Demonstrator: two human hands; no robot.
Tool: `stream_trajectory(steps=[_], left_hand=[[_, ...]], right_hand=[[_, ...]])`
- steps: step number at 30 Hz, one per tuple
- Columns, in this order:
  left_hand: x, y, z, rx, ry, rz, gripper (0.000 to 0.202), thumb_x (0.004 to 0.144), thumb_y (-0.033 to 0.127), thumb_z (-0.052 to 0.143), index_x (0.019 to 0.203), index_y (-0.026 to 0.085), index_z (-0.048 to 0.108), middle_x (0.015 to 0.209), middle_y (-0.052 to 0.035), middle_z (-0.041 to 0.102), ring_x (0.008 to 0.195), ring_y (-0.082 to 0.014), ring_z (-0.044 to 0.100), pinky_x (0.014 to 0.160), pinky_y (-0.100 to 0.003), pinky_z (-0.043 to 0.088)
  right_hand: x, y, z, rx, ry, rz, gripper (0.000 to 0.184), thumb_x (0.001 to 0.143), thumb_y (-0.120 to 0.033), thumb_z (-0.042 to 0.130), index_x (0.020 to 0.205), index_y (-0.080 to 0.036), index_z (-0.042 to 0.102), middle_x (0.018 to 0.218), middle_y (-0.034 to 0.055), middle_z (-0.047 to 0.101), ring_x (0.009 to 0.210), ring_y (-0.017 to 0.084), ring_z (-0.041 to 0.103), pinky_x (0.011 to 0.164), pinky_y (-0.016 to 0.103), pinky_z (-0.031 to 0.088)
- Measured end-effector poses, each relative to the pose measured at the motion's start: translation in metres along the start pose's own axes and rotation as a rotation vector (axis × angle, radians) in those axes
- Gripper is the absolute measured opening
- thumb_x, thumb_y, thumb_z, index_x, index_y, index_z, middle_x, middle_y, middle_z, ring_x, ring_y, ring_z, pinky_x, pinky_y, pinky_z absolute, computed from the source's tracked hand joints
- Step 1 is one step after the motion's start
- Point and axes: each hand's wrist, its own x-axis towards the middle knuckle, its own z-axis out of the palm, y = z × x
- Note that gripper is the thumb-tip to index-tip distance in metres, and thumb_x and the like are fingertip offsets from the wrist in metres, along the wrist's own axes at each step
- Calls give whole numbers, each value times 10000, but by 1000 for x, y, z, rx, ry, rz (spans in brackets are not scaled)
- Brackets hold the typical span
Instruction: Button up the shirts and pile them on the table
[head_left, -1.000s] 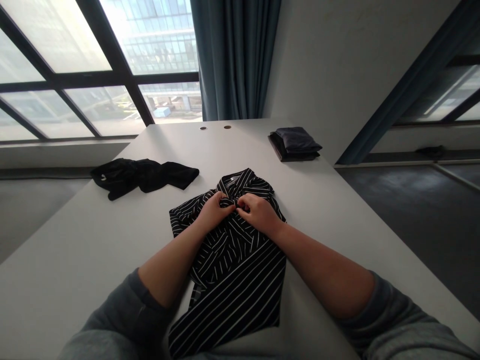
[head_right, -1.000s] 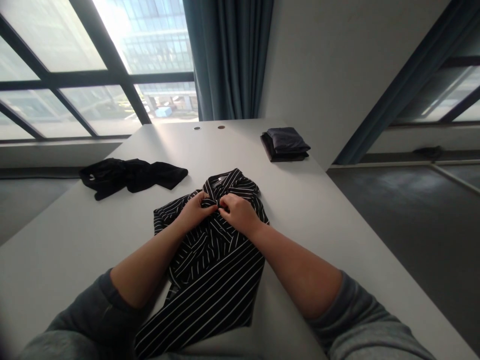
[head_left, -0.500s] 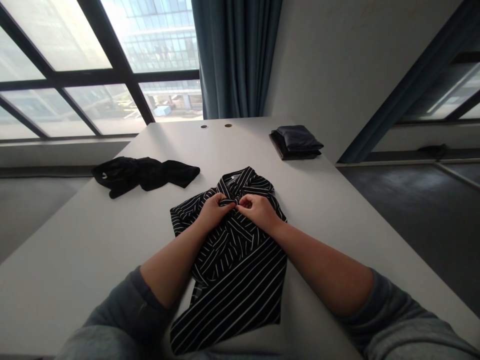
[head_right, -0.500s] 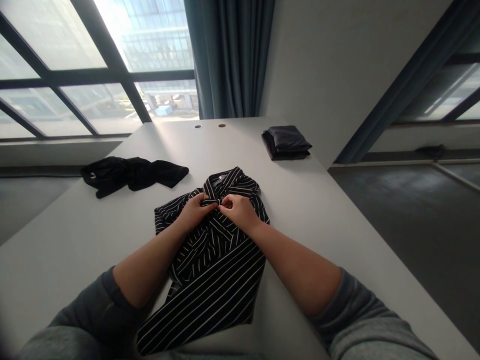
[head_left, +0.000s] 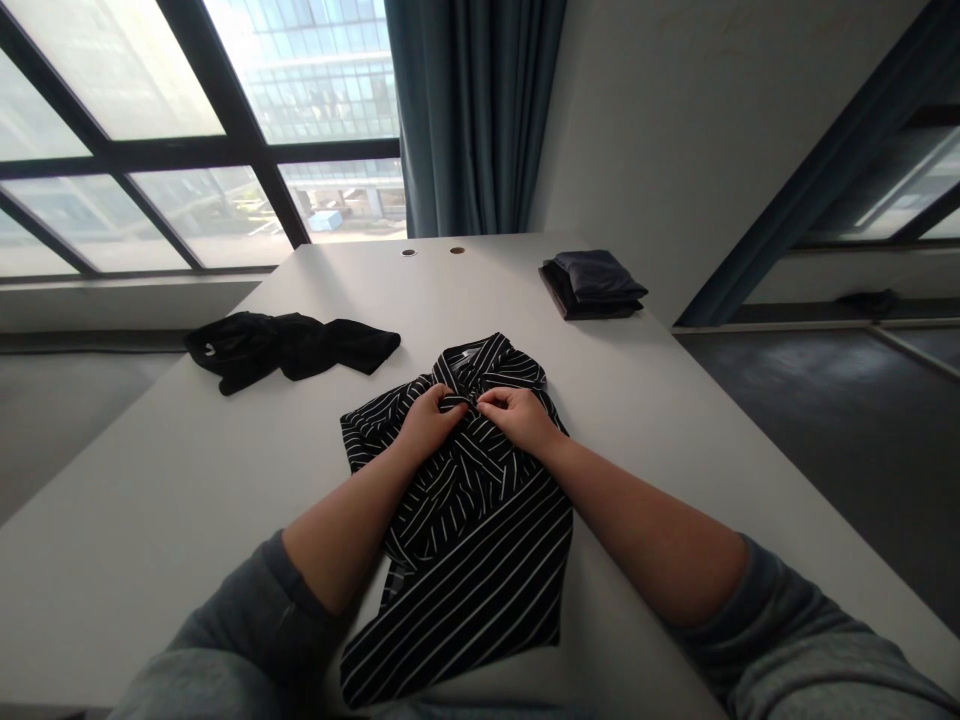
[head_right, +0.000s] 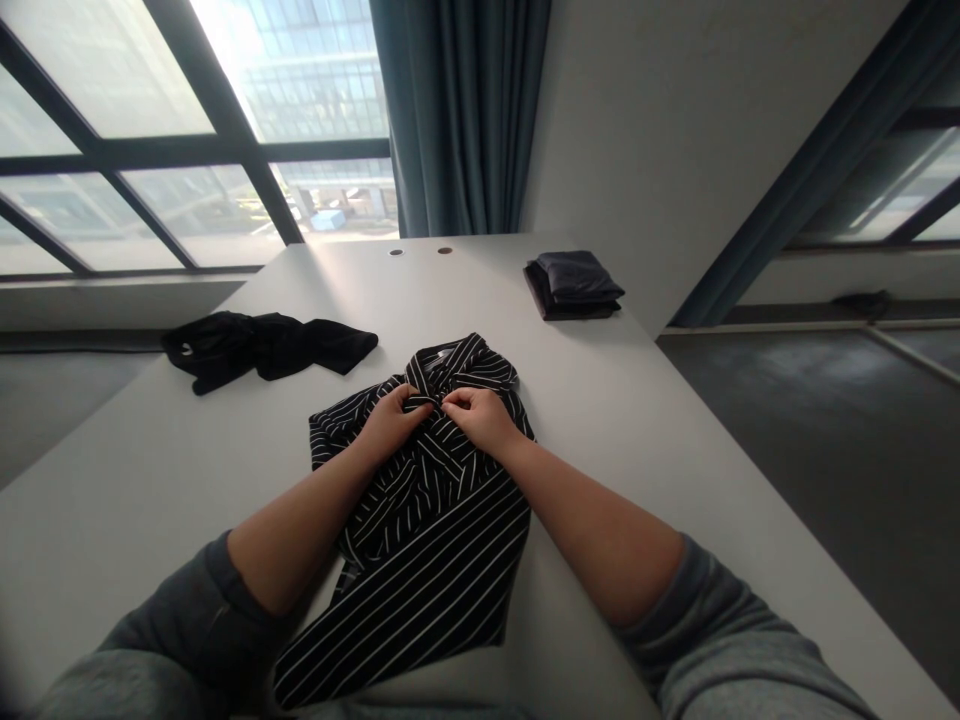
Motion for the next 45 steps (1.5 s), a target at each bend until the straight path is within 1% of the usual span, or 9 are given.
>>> stream_trajectory(steps=[2, 6, 9, 16, 20, 25, 30, 38, 45], left_hand=[[0, 0, 1, 33, 5, 14, 118, 853, 315, 694, 869, 212, 637, 844, 0, 708, 818, -188, 657, 789, -316, 505], [0, 0, 2, 38, -21, 34, 217, 845, 372, 750, 987, 222, 686, 957, -23, 758, 900, -212, 696, 856, -339, 523], [0, 1, 1, 54, -46, 15, 163, 851, 371, 745, 918, 225, 721, 924, -26, 772, 883, -223, 709, 843, -348, 525], [-1, 2, 2, 38, 10, -24, 141, 822, 314, 752, 771, 209, 673, 838, -19, 762, 820, -212, 702, 808, -339, 527], [-2, 3, 2, 85, 20, 41, 99, 837, 269, 731, 788, 215, 664, 879, -15, 767, 851, -211, 707, 825, -335, 525], [-4, 3, 4, 187, 19, 70, 68, 852, 248, 726, 811, 227, 675, 890, -16, 778, 865, -223, 724, 811, -328, 527], [-7, 5, 7, 291, 36, 139, 37, 858, 197, 713, 856, 233, 709, 900, -16, 787, 863, -225, 736, 809, -316, 528], [-5, 2, 8, 211, 27, 189, 16, 865, 229, 735, 872, 234, 722, 923, -1, 788, 880, -207, 742, 806, -304, 536], [-1, 0, 7, 178, 22, 241, 43, 860, 200, 702, 887, 229, 685, 926, -4, 773, 867, -201, 725, 811, -310, 527]], right_hand=[[0, 1, 1, 31, -1, -7, 215, 857, -348, 678, 900, -175, 799, 904, 44, 781, 829, 175, 707, 793, 281, 534], [0, 1, 2, 25, -1, -9, 213, 855, -345, 681, 899, -174, 799, 903, 47, 780, 847, 181, 715, 812, 287, 542], [-1, 0, 1, -1, -1, -16, 207, 855, -333, 671, 889, -169, 792, 892, 49, 778, 824, 176, 707, 787, 281, 535], [-1, -4, 1, -69, -12, -6, 178, 875, -293, 655, 868, -157, 771, 854, 46, 762, 751, 157, 673, 718, 263, 496], [-3, -6, 4, -173, 27, -71, 122, 885, -227, 654, 869, -163, 756, 874, 46, 754, 772, 156, 665, 749, 270, 486], [-3, -6, 5, -284, 11, -182, 108, 896, -133, 630, 835, -162, 714, 886, 46, 720, 798, 147, 633, 771, 265, 465], [-3, -2, 9, -400, 35, -262, 118, 895, -113, 619, 798, -166, 660, 856, 42, 668, 772, 146, 582, 743, 266, 428], [-5, -1, 14, -391, 97, -264, 130, 896, -88, 597, 802, -175, 617, 839, 35, 652, 768, 156, 571, 751, 274, 426], [-10, -9, 14, -580, 120, -361, 127, 973, -132, 550, 865, -172, 603, 945, 83, 646, 869, 195, 592, 820, 305, 454]])
